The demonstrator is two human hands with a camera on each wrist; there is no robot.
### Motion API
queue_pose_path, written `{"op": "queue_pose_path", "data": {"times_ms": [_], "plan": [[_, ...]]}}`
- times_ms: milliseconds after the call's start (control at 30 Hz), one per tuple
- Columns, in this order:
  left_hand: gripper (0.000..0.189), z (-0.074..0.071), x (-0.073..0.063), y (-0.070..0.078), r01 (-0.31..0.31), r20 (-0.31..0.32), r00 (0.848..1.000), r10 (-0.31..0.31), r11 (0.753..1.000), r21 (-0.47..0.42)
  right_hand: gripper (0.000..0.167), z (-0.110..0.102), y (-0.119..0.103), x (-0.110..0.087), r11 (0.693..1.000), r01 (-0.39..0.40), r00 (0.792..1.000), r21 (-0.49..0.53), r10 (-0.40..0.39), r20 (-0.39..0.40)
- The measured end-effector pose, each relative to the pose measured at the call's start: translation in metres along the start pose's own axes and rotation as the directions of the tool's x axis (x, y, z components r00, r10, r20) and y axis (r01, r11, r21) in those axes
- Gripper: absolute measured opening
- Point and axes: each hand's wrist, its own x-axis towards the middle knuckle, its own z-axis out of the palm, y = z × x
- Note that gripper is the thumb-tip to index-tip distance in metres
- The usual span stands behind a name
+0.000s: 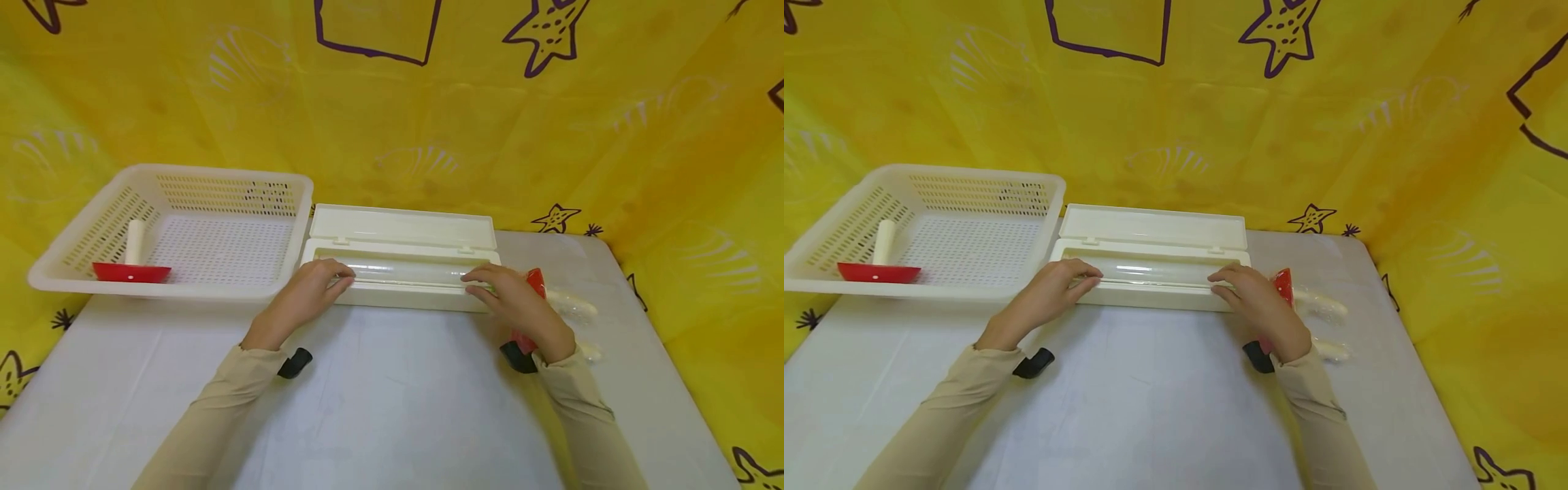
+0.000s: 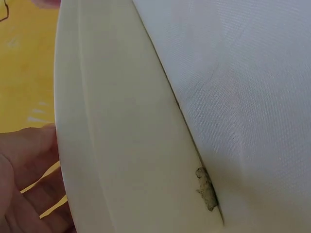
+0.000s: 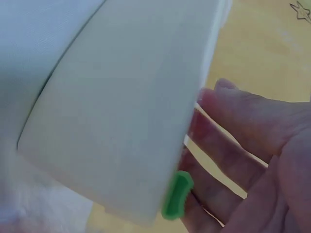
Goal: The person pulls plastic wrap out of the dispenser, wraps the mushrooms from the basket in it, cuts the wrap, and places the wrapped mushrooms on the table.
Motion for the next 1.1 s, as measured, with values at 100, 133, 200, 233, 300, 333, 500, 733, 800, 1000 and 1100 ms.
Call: {"op": "queue_pose_path", "data": {"times_ms": [100, 133, 200, 233, 300, 333, 500, 733, 800, 1000, 1100], "plan": [[0.017, 0.001, 0.001, 0.0, 0.005, -0.009, 1.0, -0.005, 1.0, -0.008, 0.022, 0.001, 0.002, 0.005, 1.0, -0.012, 0.999, 0.008, 0.011, 0.037], [0.016, 0.001, 0.002, -0.001, 0.005, -0.014, 1.0, -0.006, 1.0, -0.007, 0.021, 0.001, 0.002, 0.006, 1.0, -0.016, 0.999, 0.014, 0.015, 0.042], [0.016, 0.002, 0.003, -0.001, 0.006, -0.025, 1.0, -0.006, 1.0, 0.0, 0.02, 0.002, 0.004, 0.008, 0.999, -0.022, 0.999, 0.03, 0.02, 0.041], [0.016, 0.002, 0.004, -0.001, 0.009, -0.032, 0.999, -0.008, 1.0, 0.004, 0.019, 0.002, 0.005, 0.008, 0.999, -0.025, 0.999, 0.041, 0.023, 0.036], [0.015, 0.004, 0.005, -0.002, 0.006, -0.046, 0.999, -0.005, 1.0, 0.014, 0.017, 0.003, 0.007, 0.01, 0.998, -0.029, 0.999, 0.062, 0.028, 0.02], [0.015, 0.004, 0.006, -0.002, 0.006, -0.052, 0.999, -0.005, 1.0, 0.016, 0.016, 0.004, 0.008, 0.01, 0.997, -0.032, 0.999, 0.068, 0.031, 0.01], [0.013, 0.008, 0.008, -0.003, 0.013, -0.079, 0.997, -0.013, 1.0, 0.003, 0.012, 0.009, 0.01, 0.012, 0.996, -0.043, 0.998, 0.084, 0.045, -0.031], [0.014, 0.013, 0.009, -0.003, 0.0, -0.138, 0.99, 0.001, 1.0, 0.011, 0.013, 0.015, 0.011, 0.013, 0.993, -0.074, 0.994, 0.097, 0.081, -0.072], [0.014, 0.014, 0.009, -0.003, -0.004, -0.161, 0.987, 0.003, 1.0, -0.006, 0.013, 0.016, 0.01, 0.012, 0.99, -0.084, 0.992, 0.114, 0.094, -0.085], [0.014, 0.012, 0.012, 0.0, -0.025, -0.252, 0.968, 0.013, 0.999, -0.043, 0.013, 0.011, 0.007, 0.012, 0.982, -0.08, 0.983, 0.172, 0.106, -0.148], [0.015, 0.01, 0.014, 0.002, -0.037, -0.279, 0.96, 0.021, 0.998, -0.053, 0.013, 0.008, 0.007, 0.01, 0.977, -0.063, 0.982, 0.205, 0.098, -0.164]]}}
